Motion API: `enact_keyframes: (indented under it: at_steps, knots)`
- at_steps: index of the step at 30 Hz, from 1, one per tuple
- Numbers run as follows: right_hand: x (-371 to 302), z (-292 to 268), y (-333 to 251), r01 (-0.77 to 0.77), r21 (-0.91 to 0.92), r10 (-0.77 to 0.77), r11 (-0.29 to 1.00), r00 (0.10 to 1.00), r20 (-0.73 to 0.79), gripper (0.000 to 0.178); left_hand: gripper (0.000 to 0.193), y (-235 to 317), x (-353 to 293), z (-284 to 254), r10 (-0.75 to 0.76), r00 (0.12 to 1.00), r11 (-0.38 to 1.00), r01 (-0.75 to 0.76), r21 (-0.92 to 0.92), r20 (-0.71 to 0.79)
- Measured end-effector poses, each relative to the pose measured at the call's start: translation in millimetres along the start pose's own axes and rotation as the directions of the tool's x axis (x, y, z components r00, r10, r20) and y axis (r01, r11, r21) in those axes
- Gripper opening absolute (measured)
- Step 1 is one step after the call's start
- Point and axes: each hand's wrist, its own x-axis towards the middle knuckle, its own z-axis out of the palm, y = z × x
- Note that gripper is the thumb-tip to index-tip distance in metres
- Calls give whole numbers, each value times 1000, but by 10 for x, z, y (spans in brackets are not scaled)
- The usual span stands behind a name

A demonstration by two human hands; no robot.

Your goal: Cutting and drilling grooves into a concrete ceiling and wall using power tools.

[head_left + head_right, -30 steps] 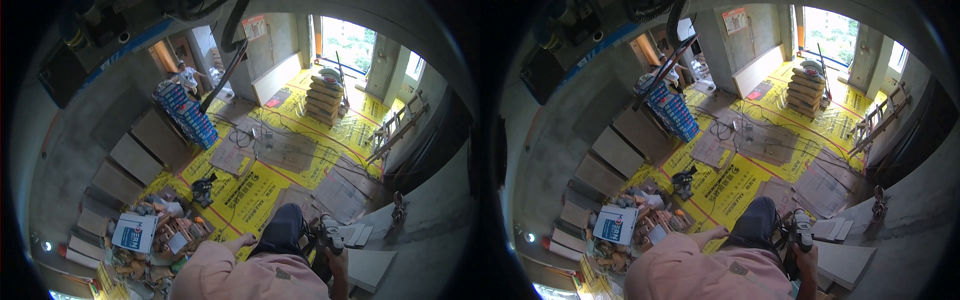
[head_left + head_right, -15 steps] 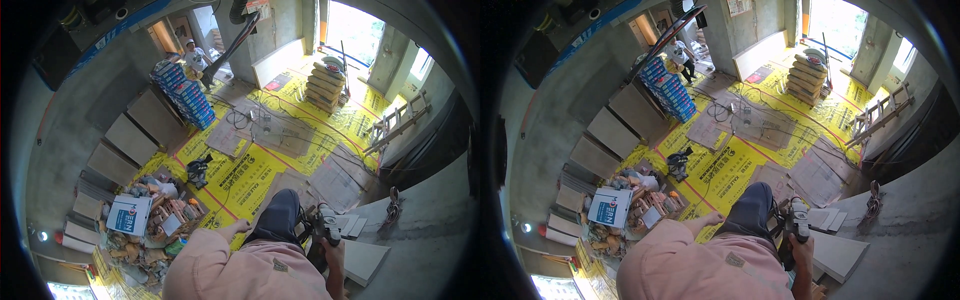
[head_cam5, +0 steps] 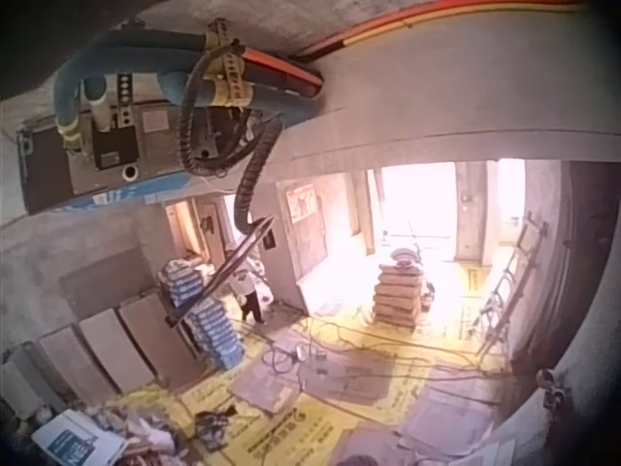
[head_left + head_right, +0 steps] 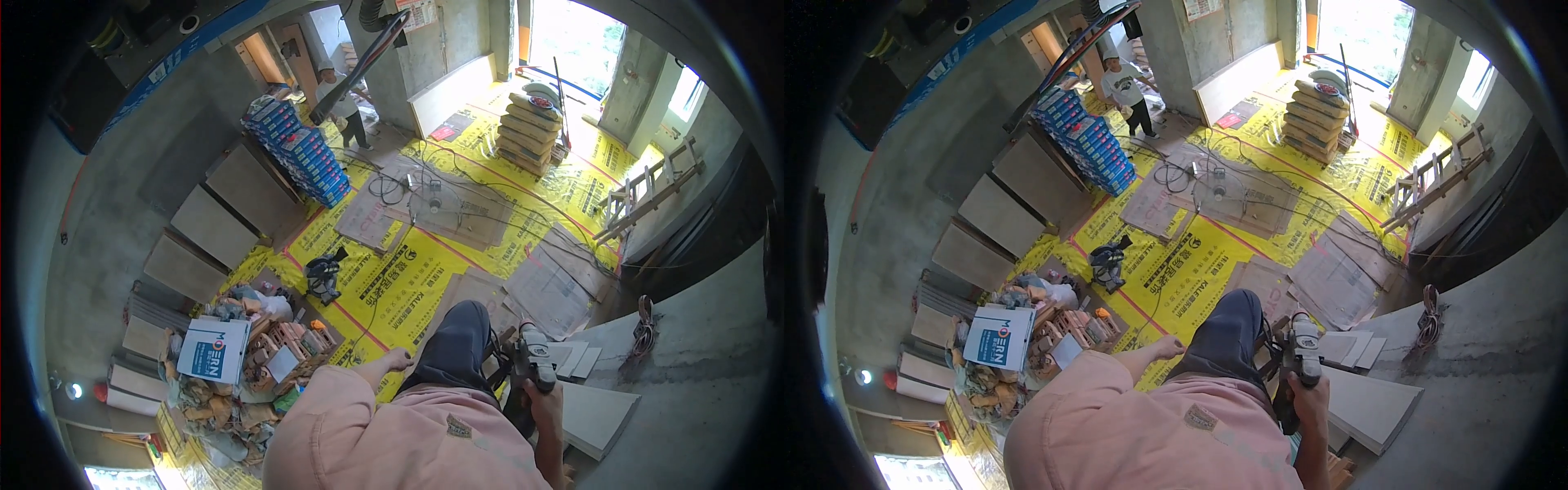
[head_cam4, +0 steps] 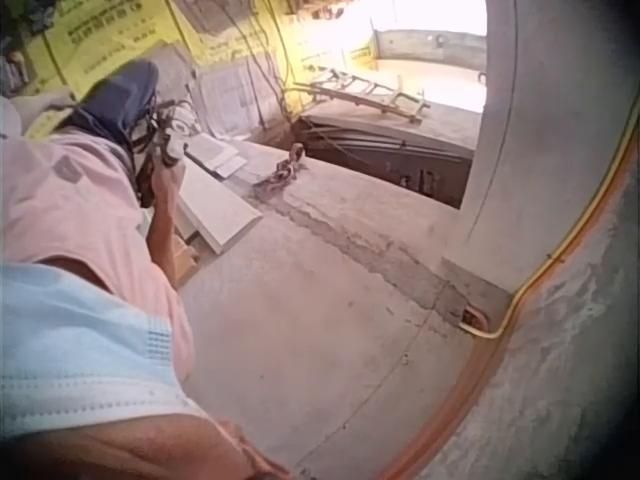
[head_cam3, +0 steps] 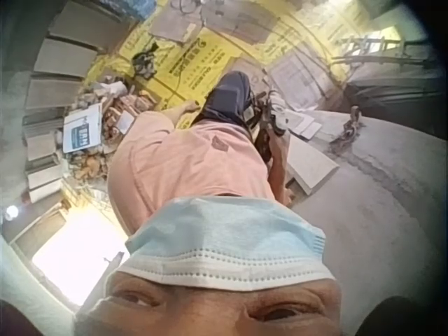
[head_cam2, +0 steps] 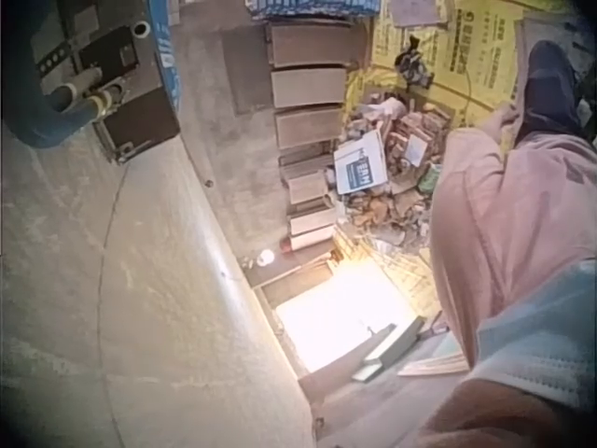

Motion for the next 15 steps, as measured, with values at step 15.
enact_keyframes:
  at_steps: [15]
  knots:
    - [17, 14, 73, 11, 13, -11, 1000, 1000, -12, 15, 44, 226, -157, -91, -12, 999, 999, 13, 35, -46]
